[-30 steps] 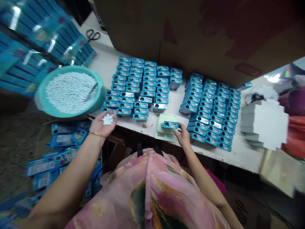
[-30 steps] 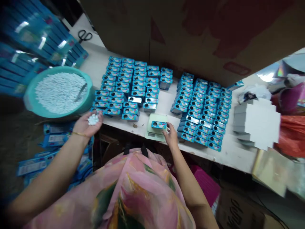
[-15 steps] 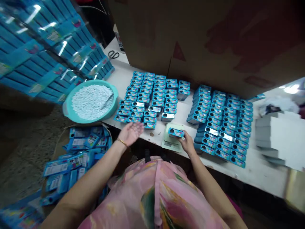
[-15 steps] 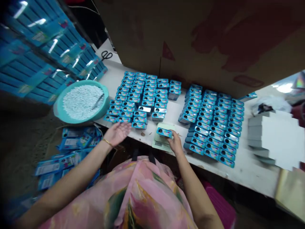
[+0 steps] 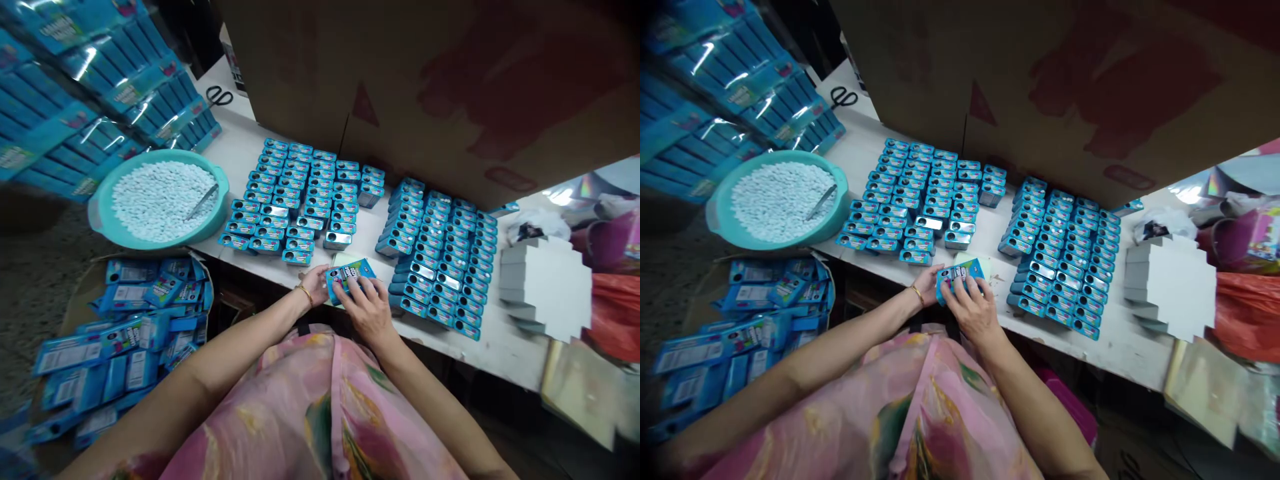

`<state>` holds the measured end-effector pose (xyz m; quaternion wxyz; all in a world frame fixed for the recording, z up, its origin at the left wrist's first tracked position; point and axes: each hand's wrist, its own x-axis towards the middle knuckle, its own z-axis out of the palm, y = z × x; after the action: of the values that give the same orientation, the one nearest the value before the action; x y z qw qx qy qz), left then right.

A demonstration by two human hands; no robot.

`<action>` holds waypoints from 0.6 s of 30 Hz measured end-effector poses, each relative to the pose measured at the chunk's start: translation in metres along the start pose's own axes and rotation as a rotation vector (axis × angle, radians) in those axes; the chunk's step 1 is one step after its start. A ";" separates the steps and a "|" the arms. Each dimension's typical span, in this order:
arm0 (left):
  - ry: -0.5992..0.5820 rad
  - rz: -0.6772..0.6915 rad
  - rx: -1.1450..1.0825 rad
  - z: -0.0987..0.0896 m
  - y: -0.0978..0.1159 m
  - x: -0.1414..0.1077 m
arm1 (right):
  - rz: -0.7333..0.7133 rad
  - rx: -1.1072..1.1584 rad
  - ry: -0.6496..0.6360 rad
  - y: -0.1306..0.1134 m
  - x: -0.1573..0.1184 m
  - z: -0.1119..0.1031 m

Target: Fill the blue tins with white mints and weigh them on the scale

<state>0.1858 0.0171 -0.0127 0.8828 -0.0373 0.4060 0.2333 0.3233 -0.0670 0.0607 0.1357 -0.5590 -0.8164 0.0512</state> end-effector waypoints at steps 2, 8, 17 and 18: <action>0.000 -0.002 -0.022 0.003 -0.003 0.002 | 0.029 0.039 0.008 0.002 -0.004 0.001; -0.013 0.012 -0.116 0.002 -0.007 0.010 | 0.182 0.079 0.051 0.016 -0.006 0.007; 0.031 0.020 -0.108 -0.011 0.001 0.009 | 0.392 0.394 0.202 0.041 -0.017 0.031; 0.039 0.019 -0.109 -0.015 0.003 0.008 | 0.455 0.495 0.233 0.049 -0.019 0.041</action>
<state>0.1781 0.0187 -0.0284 0.8691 -0.0859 0.4101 0.2628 0.3622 -0.0633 0.0069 0.3445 -0.6786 -0.6130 0.2123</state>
